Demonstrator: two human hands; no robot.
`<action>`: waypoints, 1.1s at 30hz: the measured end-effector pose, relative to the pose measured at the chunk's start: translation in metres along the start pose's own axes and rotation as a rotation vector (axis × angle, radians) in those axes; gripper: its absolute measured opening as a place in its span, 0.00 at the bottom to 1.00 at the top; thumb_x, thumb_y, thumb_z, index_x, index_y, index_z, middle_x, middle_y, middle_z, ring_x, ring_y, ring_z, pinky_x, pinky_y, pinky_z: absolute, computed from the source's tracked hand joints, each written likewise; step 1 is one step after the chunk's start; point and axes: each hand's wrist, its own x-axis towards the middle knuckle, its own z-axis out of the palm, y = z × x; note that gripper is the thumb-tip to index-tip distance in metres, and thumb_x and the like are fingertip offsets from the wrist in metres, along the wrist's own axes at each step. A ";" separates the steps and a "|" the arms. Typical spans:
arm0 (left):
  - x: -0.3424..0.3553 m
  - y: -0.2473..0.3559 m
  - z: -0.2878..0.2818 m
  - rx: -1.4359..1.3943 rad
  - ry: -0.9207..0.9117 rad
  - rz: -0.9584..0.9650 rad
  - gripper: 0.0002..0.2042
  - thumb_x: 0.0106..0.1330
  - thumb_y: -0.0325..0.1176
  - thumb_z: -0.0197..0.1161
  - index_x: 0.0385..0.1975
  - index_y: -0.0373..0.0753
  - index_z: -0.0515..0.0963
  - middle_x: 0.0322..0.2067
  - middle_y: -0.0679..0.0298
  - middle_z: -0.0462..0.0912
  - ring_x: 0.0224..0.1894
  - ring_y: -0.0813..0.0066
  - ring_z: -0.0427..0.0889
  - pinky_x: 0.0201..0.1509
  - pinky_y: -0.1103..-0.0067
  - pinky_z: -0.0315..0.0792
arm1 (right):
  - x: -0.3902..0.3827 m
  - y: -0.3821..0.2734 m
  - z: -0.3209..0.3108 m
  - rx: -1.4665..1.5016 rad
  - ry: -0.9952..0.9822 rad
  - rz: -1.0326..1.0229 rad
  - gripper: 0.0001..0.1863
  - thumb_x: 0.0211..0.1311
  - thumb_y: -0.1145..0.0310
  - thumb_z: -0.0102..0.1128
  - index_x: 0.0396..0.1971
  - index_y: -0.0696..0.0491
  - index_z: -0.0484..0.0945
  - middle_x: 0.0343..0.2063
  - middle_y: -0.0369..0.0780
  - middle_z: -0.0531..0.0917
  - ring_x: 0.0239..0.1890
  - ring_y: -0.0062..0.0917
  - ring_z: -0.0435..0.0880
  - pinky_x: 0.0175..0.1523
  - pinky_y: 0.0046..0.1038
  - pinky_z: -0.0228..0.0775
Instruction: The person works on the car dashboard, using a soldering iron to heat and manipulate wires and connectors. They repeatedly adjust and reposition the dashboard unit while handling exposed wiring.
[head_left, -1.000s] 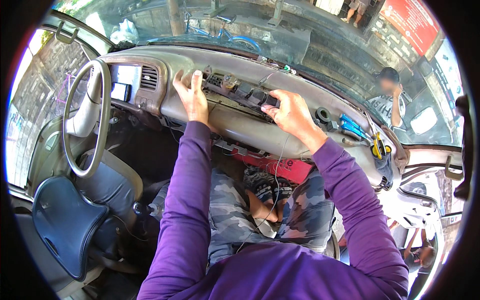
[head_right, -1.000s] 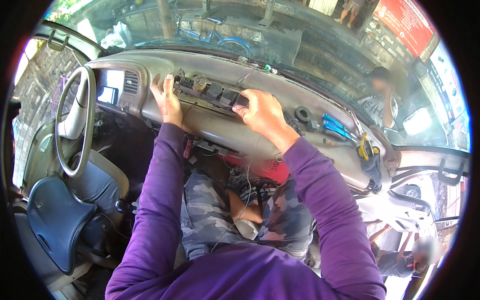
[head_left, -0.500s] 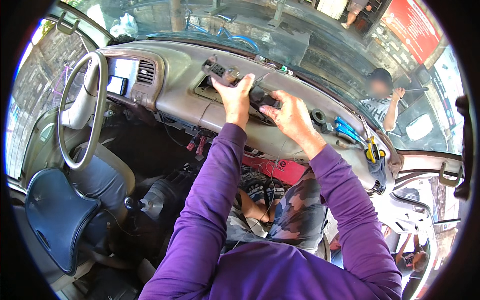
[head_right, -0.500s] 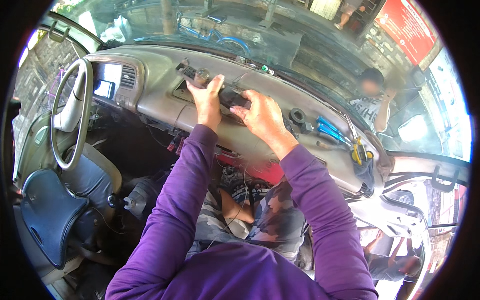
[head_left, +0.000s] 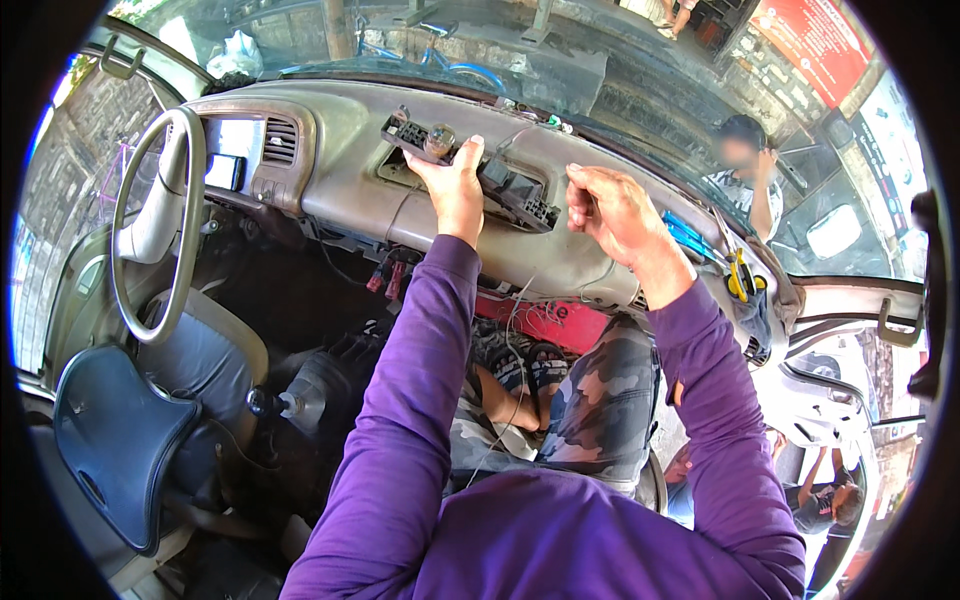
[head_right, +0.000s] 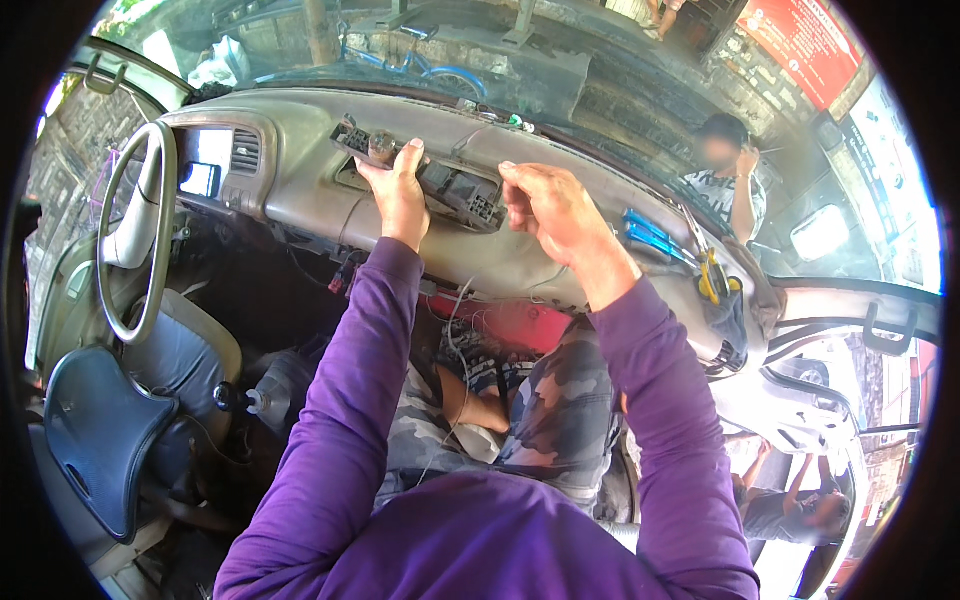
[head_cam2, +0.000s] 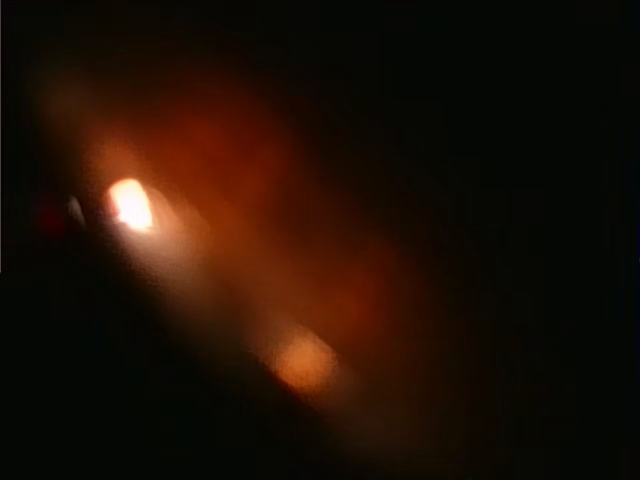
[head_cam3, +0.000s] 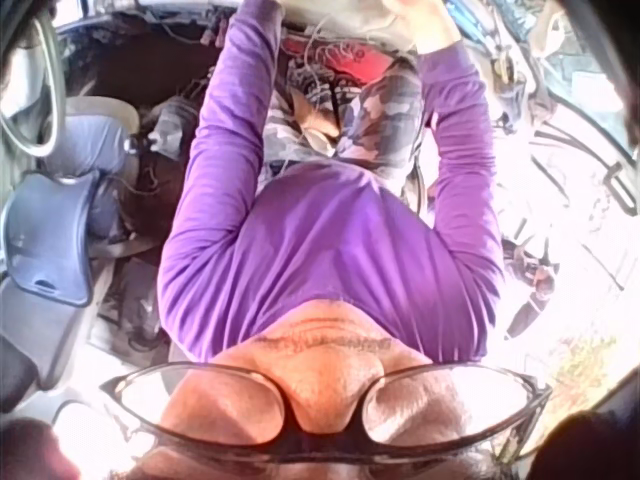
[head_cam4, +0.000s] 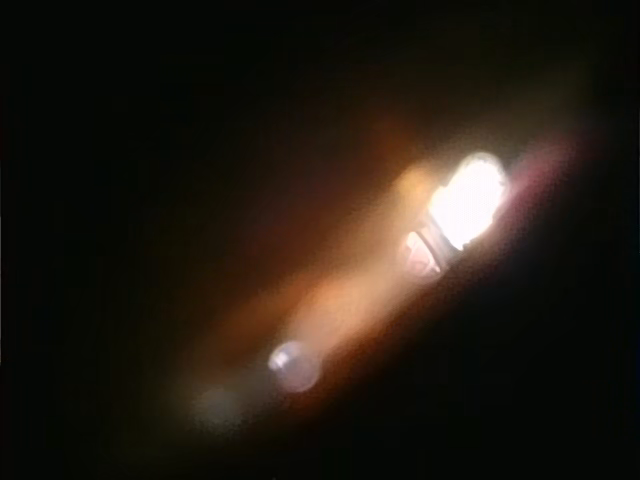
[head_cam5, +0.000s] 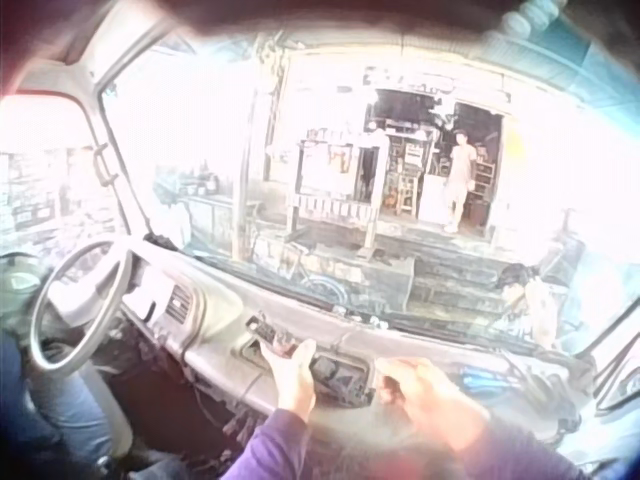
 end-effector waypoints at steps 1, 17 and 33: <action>0.000 -0.001 -0.001 0.003 0.004 0.000 0.56 0.63 0.29 0.77 0.81 0.31 0.38 0.73 0.48 0.62 0.72 0.60 0.65 0.79 0.67 0.57 | -0.001 -0.003 0.002 0.001 -0.051 0.043 0.14 0.79 0.62 0.61 0.34 0.56 0.83 0.25 0.32 0.80 0.26 0.19 0.76 0.34 0.26 0.70; -0.001 -0.007 -0.004 -0.085 -0.015 0.028 0.54 0.60 0.23 0.74 0.82 0.37 0.42 0.68 0.54 0.67 0.66 0.65 0.70 0.74 0.67 0.64 | 0.033 -0.033 0.066 -1.932 -0.188 -0.170 0.31 0.62 0.37 0.72 0.31 0.56 0.90 0.31 0.46 0.92 0.37 0.44 0.93 0.41 0.45 0.83; -0.026 0.024 0.010 0.047 -0.245 -0.026 0.69 0.52 0.22 0.80 0.83 0.42 0.25 0.73 0.52 0.59 0.71 0.59 0.65 0.77 0.64 0.64 | 0.040 -0.033 0.053 -1.953 -0.195 -0.152 0.30 0.68 0.39 0.61 0.32 0.55 0.91 0.31 0.48 0.91 0.38 0.44 0.92 0.42 0.47 0.83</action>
